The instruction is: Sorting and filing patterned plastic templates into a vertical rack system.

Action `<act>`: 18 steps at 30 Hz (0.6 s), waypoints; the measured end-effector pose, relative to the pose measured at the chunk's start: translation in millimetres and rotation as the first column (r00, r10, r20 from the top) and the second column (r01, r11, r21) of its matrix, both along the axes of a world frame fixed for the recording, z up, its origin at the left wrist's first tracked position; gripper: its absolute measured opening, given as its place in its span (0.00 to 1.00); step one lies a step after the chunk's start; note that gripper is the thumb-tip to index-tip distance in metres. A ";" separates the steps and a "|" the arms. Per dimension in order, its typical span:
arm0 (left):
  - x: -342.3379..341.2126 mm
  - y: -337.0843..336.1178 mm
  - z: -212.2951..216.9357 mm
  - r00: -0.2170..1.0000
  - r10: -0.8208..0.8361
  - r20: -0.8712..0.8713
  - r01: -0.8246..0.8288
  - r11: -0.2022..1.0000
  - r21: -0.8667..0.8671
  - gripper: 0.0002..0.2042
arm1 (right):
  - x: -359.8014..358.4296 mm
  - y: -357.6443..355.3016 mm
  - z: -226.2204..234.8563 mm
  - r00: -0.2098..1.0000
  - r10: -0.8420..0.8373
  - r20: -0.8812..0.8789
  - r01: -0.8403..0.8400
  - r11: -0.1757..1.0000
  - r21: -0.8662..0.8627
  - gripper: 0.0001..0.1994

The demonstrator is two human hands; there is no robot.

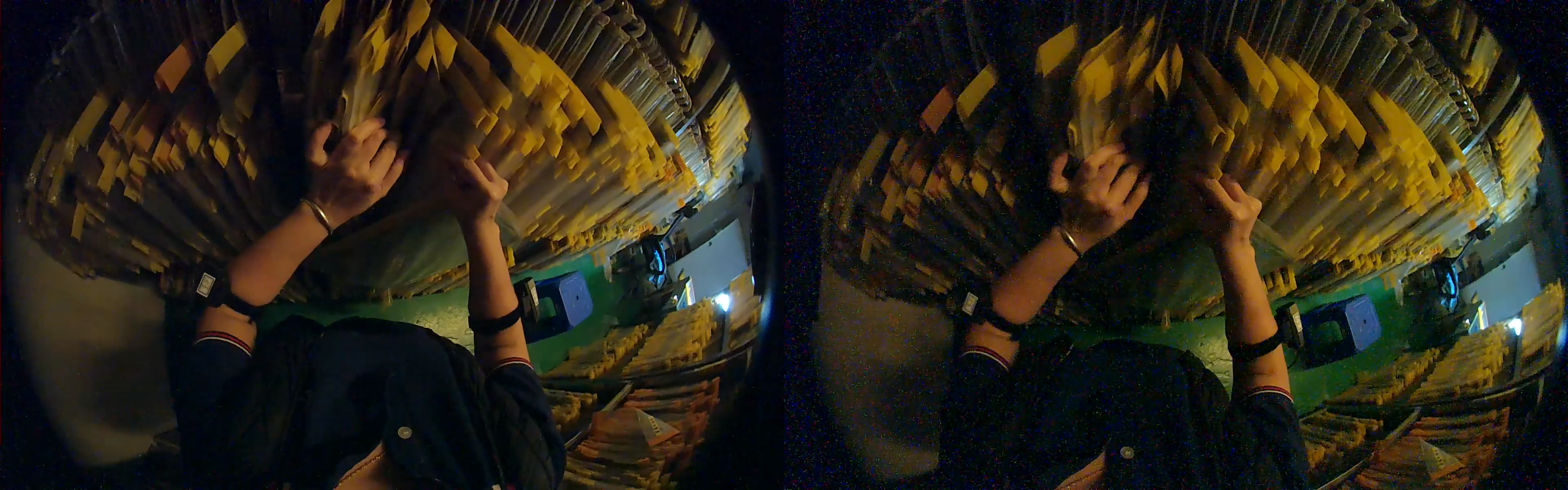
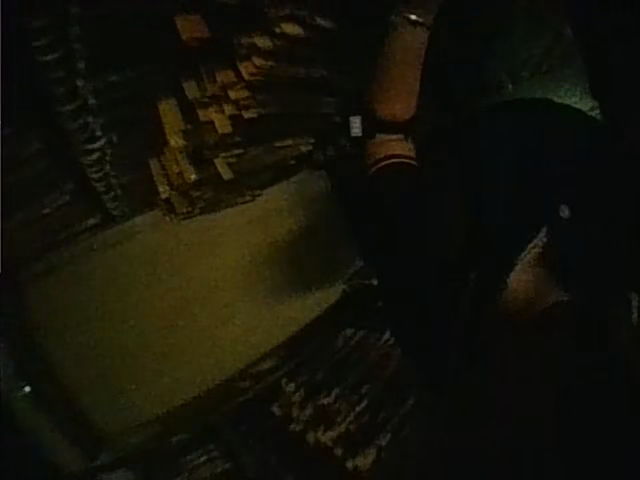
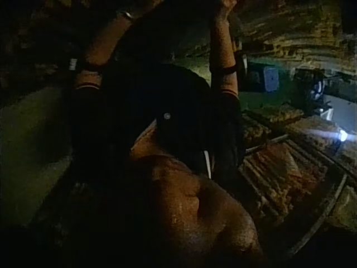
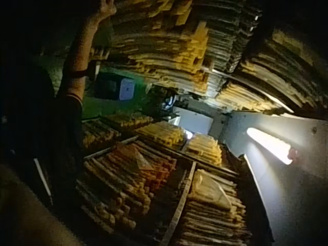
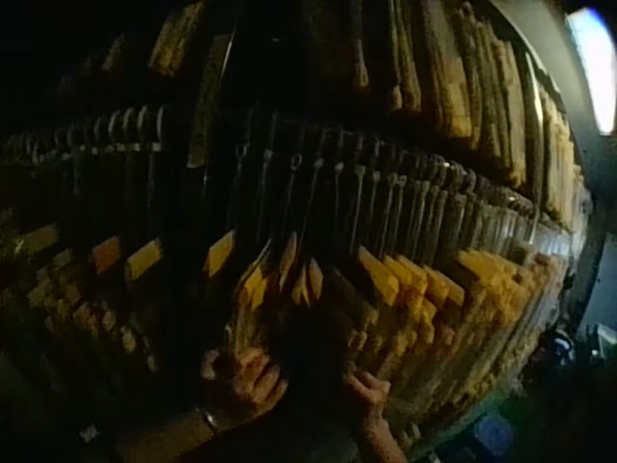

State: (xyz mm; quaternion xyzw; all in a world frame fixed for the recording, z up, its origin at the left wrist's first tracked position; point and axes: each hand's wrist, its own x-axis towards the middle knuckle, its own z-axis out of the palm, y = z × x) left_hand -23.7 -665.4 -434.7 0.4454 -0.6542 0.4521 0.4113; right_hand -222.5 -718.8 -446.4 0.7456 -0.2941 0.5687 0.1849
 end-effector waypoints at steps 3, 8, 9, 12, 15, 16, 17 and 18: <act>1.6 -3.2 -4.8 1.000 -0.006 -0.005 0.006 1.000 0.011 0.09 | 0.8 1.4 1.0 1.000 -0.007 -0.010 0.007 1.000 0.006 0.11; 0.1 1.7 -4.9 0.998 0.059 0.035 -0.062 0.994 0.091 0.08 | 2.3 3.5 4.5 0.999 -0.006 -0.037 0.007 1.000 0.020 0.10; -1.0 3.0 -3.9 0.999 0.050 0.004 -0.050 0.995 0.090 0.07 | 4.5 2.3 3.2 0.999 -0.017 -0.033 0.018 1.000 0.026 0.10; -1.6 6.2 -1.6 0.999 0.051 0.014 -0.052 0.995 0.084 0.06 | 11.9 6.4 4.6 1.000 -0.026 -0.011 0.026 0.999 0.019 0.10; -4.1 2.9 -3.0 1.000 0.019 -0.015 -0.018 0.999 0.038 0.05 | 11.2 7.4 5.6 1.000 -0.019 -0.002 0.019 1.000 0.002 0.09; -4.5 2.1 -3.1 1.000 0.011 -0.014 -0.010 0.999 0.043 0.05 | 9.9 7.7 4.6 1.000 -0.007 -0.011 0.007 1.000 -0.004 0.09; -3.9 1.0 -2.0 1.000 0.018 -0.007 -0.017 0.999 0.043 0.05 | 11.0 8.4 5.5 1.000 -0.016 -0.010 0.016 1.000 0.001 0.09; -2.2 1.8 -1.4 1.000 0.031 0.003 -0.031 0.998 0.045 0.04 | 17.4 9.6 8.0 1.000 -0.017 0.008 0.017 1.000 0.000 0.09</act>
